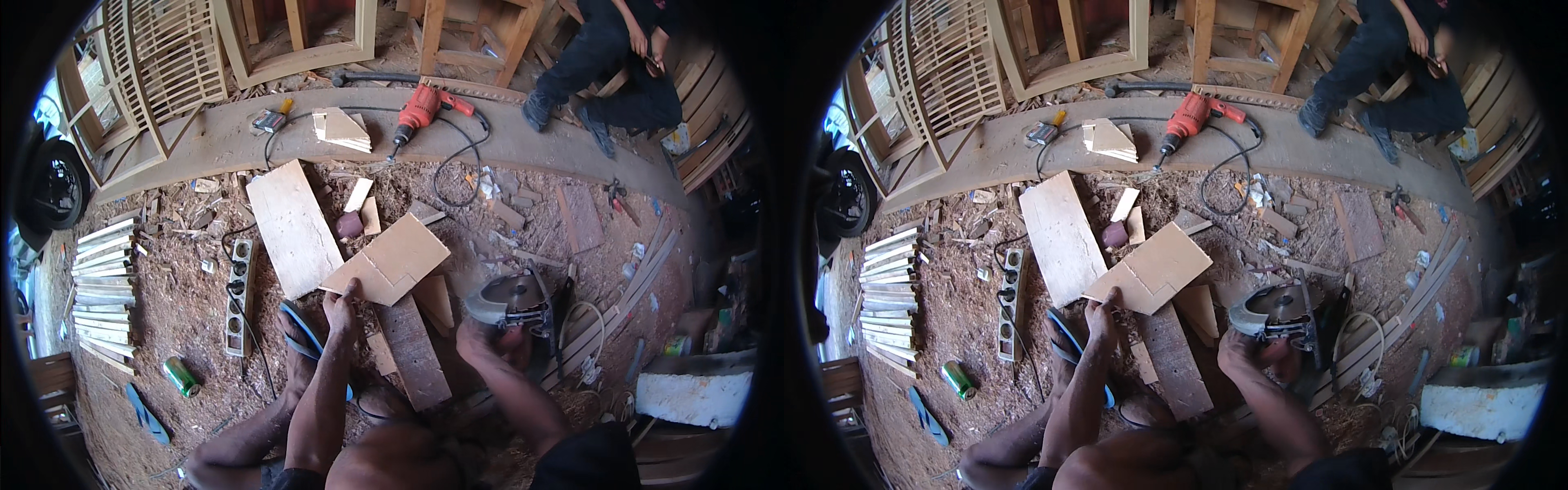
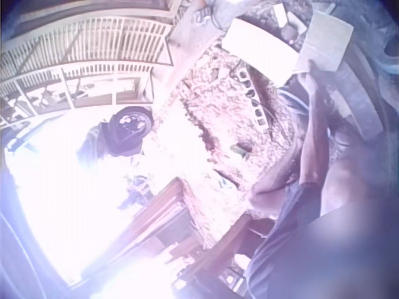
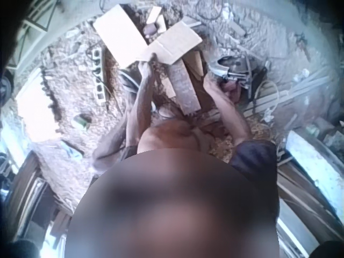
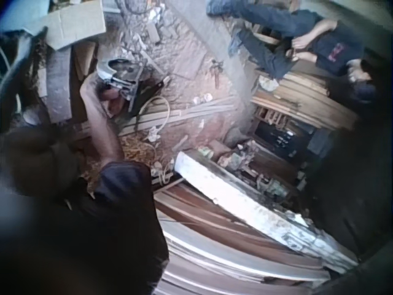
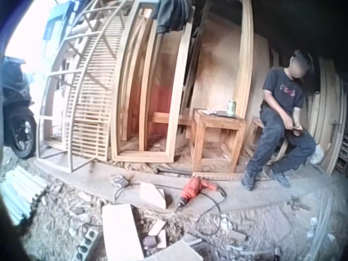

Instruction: The person marks a rectangular piece of plywood with a pencil and a small block, then uses a handheld circular saw to cut along the marked lines. The person repositions the wood between cuts and removes the cut-off sections.

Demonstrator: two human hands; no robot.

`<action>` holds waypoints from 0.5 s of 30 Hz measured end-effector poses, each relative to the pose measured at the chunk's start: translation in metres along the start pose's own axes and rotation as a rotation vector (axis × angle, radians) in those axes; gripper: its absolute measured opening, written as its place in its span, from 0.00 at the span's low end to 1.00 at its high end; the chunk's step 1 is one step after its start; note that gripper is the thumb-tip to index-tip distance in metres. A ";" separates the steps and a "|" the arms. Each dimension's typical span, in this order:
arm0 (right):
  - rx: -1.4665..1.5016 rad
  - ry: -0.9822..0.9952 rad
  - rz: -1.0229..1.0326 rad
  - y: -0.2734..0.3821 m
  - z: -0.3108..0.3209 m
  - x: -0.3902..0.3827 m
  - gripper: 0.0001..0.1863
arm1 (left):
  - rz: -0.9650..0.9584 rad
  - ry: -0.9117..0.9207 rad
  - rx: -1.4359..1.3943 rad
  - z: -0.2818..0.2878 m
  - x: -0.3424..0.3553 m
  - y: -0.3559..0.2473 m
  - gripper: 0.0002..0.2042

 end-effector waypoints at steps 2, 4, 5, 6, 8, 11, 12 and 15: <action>0.064 0.005 -0.032 -0.005 -0.004 -0.003 0.17 | 0.010 -0.032 0.021 -0.003 -0.005 0.006 0.14; 0.214 0.067 -0.057 -0.016 0.001 -0.016 0.16 | 0.028 -0.073 0.051 -0.006 -0.011 0.013 0.15; 0.287 0.090 -0.069 -0.023 0.012 -0.022 0.15 | -0.013 -0.062 0.025 -0.010 -0.013 0.011 0.14; 0.361 0.112 -0.077 -0.031 0.026 -0.027 0.15 | 0.040 -0.067 0.031 -0.012 -0.014 0.016 0.13; 0.318 0.237 0.214 -0.054 0.060 -0.057 0.28 | -0.006 -0.075 0.003 -0.014 -0.017 0.011 0.16; 0.476 0.152 -0.062 -0.121 0.122 -0.104 0.25 | 0.093 -0.087 0.022 -0.014 -0.020 0.014 0.20; 0.570 0.107 -0.039 -0.129 0.142 -0.117 0.25 | 0.088 -0.085 -0.044 -0.016 -0.021 0.013 0.19; 0.696 0.004 -0.107 -0.160 0.182 -0.165 0.25 | 0.122 -0.116 -0.157 -0.019 -0.022 0.019 0.20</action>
Point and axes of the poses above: each hand's wrist, its own x-axis towards the middle knuckle, its own z-axis out of the back of the hand, y = z × x, the point moved 8 cm from there along x, towards the middle knuckle, and after that the axes turned 10 degrees about x, right-handed, at the moved point
